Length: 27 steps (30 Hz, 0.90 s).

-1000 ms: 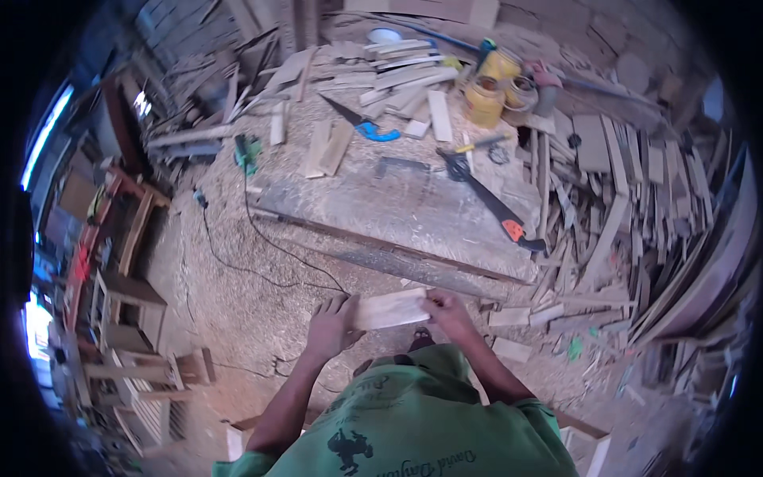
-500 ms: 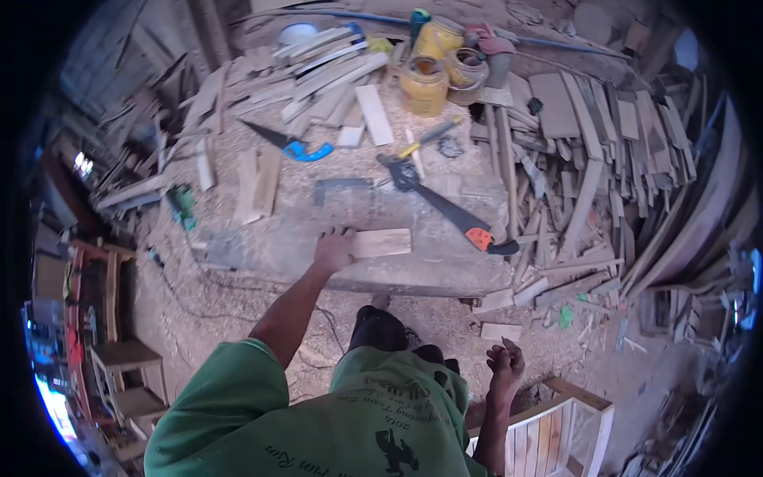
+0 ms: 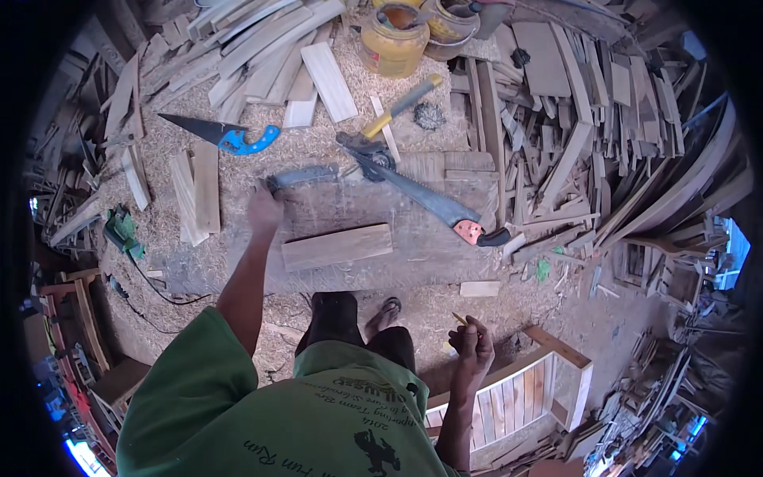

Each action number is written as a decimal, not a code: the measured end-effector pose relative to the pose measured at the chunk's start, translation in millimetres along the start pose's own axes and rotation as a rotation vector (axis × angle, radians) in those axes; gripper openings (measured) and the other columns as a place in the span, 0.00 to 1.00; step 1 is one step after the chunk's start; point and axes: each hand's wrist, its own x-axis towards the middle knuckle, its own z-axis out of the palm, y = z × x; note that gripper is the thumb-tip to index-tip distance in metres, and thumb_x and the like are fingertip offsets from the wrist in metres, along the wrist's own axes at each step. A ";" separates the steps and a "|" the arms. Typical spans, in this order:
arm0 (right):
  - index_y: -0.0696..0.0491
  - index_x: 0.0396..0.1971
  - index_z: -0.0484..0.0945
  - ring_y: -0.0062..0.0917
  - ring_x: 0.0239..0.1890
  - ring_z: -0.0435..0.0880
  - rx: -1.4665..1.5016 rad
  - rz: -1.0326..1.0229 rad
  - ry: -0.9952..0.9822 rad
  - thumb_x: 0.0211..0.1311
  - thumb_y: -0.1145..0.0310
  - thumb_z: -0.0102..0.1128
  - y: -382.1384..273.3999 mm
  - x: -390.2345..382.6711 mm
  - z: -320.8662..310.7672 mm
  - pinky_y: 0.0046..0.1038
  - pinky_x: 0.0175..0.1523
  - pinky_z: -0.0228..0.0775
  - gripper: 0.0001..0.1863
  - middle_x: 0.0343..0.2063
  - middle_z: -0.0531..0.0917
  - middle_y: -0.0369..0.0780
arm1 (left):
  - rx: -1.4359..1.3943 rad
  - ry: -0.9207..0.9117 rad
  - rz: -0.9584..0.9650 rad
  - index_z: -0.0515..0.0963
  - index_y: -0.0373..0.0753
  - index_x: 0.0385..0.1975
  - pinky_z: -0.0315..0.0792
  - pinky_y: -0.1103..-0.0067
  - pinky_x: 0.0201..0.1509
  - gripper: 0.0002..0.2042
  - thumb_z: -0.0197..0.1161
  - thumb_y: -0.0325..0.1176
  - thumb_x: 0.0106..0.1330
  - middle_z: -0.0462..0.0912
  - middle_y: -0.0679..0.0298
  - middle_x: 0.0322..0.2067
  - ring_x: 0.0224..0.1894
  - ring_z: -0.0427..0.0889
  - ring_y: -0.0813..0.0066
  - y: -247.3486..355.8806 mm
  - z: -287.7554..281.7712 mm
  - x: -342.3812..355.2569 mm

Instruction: The person measures and marks a wooden plank with a pencil and square, then cuts it using a hand saw. They fit the cut piece into a wooden frame, measure and cut another piece, and fit it into the frame as well.

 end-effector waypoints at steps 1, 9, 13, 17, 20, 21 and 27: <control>0.57 0.59 0.86 0.24 0.39 0.92 -0.019 -0.007 0.008 0.88 0.54 0.62 1.6 0.0 1.2 0.30 0.50 0.89 0.21 0.37 0.90 0.38 | 0.001 -0.032 -0.007 0.77 0.34 0.59 0.81 0.50 0.57 0.24 0.74 0.41 0.71 0.85 0.43 0.54 0.55 0.87 0.36 1.9 -6.7 -0.7; 0.58 0.46 0.85 0.23 0.32 0.91 -0.141 -0.016 -0.032 0.85 0.61 0.65 23.3 15.0 2.8 0.29 0.45 0.90 0.14 0.31 0.90 0.39 | -0.496 -0.064 0.480 0.81 0.41 0.56 0.78 0.52 0.56 0.18 0.71 0.29 0.66 0.83 0.50 0.48 0.50 0.82 0.41 27.0 4.2 -91.2; 0.59 0.46 0.86 0.24 0.34 0.93 -0.097 -0.058 -0.107 0.85 0.63 0.65 20.9 14.0 14.5 0.30 0.47 0.90 0.13 0.32 0.91 0.40 | -0.477 -0.134 0.523 0.80 0.43 0.59 0.75 0.53 0.62 0.21 0.67 0.25 0.65 0.81 0.51 0.52 0.55 0.79 0.41 57.3 19.7 -138.3; 0.62 0.55 0.87 0.25 0.38 0.94 -0.112 -0.086 -0.176 0.85 0.71 0.63 35.0 9.4 21.6 0.29 0.49 0.89 0.11 0.37 0.93 0.42 | -0.458 -0.044 0.549 0.80 0.44 0.61 0.70 0.51 0.67 0.22 0.66 0.25 0.65 0.81 0.52 0.55 0.60 0.76 0.42 57.7 43.1 -149.4; 0.62 0.55 0.87 0.25 0.42 0.94 -0.064 -0.062 -0.238 0.85 0.73 0.62 48.2 2.8 38.9 0.30 0.52 0.89 0.10 0.39 0.93 0.43 | -0.440 0.014 0.568 0.80 0.43 0.64 0.68 0.49 0.69 0.23 0.68 0.28 0.68 0.82 0.53 0.56 0.62 0.75 0.43 55.4 47.2 -154.9; 0.63 0.58 0.86 0.25 0.46 0.94 -0.034 -0.028 -0.269 0.85 0.75 0.62 53.1 2.1 44.9 0.29 0.56 0.88 0.12 0.43 0.94 0.45 | -0.430 0.051 0.569 0.80 0.43 0.65 0.68 0.49 0.69 0.23 0.68 0.29 0.69 0.82 0.53 0.56 0.62 0.75 0.43 57.9 48.8 -157.1; 0.61 0.70 0.82 0.27 0.48 0.94 -0.075 -0.135 -0.388 0.86 0.74 0.61 76.6 4.3 74.3 0.31 0.58 0.90 0.19 0.49 0.94 0.45 | -0.391 0.069 0.561 0.83 0.43 0.64 0.70 0.52 0.68 0.21 0.70 0.33 0.71 0.84 0.56 0.56 0.61 0.78 0.46 53.6 52.4 -159.8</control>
